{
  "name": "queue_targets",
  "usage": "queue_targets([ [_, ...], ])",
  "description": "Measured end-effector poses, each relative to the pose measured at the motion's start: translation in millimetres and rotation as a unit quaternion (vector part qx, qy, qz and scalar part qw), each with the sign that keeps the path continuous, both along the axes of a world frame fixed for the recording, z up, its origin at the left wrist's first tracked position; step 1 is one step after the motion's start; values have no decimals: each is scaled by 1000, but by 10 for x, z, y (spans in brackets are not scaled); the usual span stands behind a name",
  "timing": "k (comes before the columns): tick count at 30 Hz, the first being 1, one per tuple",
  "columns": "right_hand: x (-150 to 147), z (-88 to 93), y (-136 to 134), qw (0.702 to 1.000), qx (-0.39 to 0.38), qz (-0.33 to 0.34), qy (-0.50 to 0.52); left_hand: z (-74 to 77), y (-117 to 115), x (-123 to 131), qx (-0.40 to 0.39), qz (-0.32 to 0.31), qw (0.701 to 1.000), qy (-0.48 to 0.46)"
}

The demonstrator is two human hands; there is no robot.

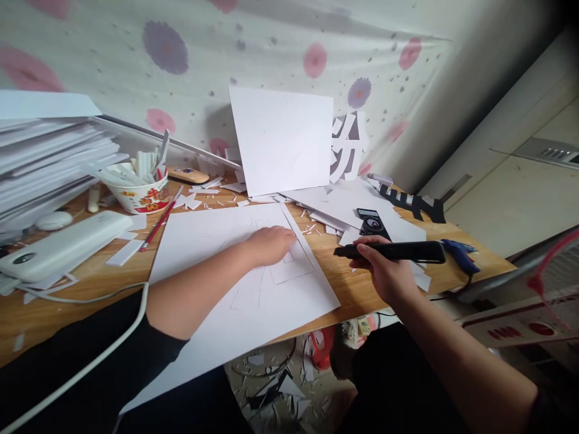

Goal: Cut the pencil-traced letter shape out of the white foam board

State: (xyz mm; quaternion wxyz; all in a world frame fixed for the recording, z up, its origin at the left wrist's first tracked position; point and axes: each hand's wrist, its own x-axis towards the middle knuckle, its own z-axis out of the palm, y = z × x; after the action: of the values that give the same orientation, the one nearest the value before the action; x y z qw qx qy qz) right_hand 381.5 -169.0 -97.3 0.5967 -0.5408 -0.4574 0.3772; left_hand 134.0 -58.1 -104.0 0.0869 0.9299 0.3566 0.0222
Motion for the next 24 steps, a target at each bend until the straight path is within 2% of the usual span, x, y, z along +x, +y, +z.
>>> queue_targets([
  [4,-129,-82,269,998,0,67,-9,-101,31,-45,13,-9,1000,-17],
  [8,-203,-182,422,982,10,117,-145,-153,52,-90,2,-23,1000,3],
  [13,-195,-192,419,955,65,125,-262,-164,86,-90,-19,-22,999,16],
  [20,-252,-117,381,922,145,143,-328,-110,20,-69,-21,-9,999,37],
  [24,-277,-135,367,913,159,143,-347,-92,8,-71,-15,-11,999,47],
])
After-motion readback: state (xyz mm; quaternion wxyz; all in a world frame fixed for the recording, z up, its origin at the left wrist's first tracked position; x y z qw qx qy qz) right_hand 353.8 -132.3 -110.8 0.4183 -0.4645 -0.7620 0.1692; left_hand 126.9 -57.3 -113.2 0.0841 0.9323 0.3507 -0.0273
